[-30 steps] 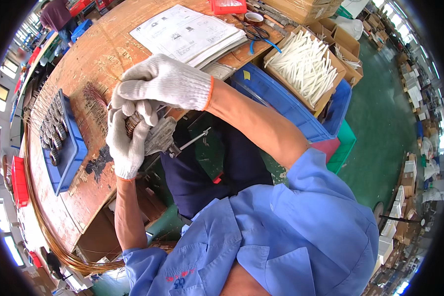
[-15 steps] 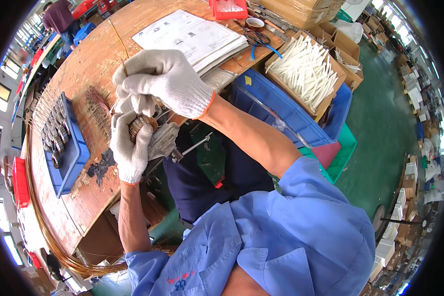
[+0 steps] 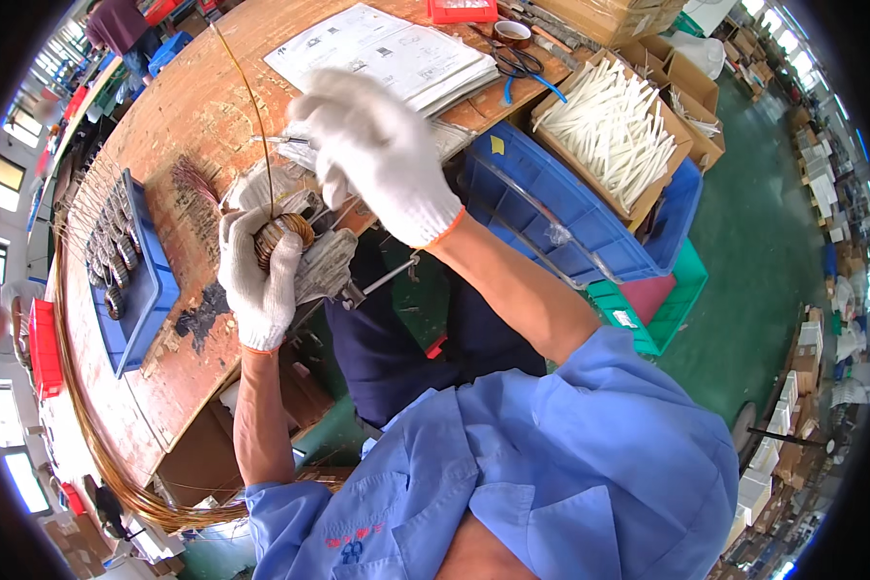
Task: Manually winding copper wire onto a toroidal core and adding insulating sleeves to the leads.
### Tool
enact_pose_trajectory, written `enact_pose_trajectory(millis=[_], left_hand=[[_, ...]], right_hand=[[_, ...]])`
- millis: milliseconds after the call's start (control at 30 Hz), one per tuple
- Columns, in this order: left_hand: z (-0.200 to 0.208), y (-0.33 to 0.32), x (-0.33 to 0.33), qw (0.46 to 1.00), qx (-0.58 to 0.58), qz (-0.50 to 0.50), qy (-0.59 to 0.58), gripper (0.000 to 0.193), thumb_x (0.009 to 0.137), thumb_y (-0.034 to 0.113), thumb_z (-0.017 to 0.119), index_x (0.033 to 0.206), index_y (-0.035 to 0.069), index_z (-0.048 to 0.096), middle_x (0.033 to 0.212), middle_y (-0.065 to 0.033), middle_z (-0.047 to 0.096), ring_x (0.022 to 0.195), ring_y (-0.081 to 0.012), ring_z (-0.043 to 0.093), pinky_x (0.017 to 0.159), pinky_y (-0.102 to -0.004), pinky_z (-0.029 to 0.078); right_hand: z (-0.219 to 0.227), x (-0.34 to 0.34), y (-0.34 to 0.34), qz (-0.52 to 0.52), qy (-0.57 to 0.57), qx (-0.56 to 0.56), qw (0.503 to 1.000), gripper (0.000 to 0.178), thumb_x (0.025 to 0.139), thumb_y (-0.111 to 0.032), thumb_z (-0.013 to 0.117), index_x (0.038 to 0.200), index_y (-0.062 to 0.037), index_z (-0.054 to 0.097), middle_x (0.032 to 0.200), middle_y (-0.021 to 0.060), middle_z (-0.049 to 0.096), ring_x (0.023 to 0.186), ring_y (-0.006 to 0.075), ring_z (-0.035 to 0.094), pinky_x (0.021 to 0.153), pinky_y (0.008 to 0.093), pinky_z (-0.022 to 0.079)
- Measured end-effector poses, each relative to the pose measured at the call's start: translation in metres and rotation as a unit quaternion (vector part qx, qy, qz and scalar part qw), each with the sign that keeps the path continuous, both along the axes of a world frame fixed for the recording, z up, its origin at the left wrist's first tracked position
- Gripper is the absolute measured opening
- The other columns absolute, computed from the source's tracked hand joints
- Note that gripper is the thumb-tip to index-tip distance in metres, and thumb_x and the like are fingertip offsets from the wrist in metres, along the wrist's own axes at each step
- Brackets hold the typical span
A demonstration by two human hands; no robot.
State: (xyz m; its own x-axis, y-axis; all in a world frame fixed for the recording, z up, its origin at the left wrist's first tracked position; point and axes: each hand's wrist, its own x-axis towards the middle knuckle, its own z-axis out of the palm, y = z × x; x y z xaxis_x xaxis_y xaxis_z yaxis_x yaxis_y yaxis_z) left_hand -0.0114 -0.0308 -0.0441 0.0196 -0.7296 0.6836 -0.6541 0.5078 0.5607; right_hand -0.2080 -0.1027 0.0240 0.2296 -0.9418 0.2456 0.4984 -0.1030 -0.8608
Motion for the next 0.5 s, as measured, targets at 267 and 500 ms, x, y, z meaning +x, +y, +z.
enact_pose_trajectory(millis=[267,500], left_hand=[[0.003,-0.002,0.009,0.998,0.024,-0.061,-0.012,0.038,0.093,0.021,0.079,0.120,-0.004,0.067,0.108,-0.0170,0.065,0.098,-0.0328,0.065,0.091,-0.0401,0.053],[0.012,-0.002,-0.004,0.996,0.069,-0.030,0.057,0.027,0.091,0.010,0.077,0.112,-0.005,0.069,0.101,-0.0138,0.064,0.090,-0.0256,0.063,0.087,-0.0361,0.053]], right_hand=[[0.021,0.029,0.015,0.024,0.111,-0.379,0.918,0.007,0.098,-0.003,0.066,0.100,-0.0016,0.073,0.074,0.0054,0.069,0.065,0.0090,0.067,0.059,0.0274,0.054],[0.084,0.052,-0.012,0.011,-0.043,-0.093,0.995,0.019,0.105,-0.014,0.064,0.095,-0.0023,0.075,0.069,0.0028,0.067,0.060,0.0077,0.062,0.056,0.0264,0.050]])
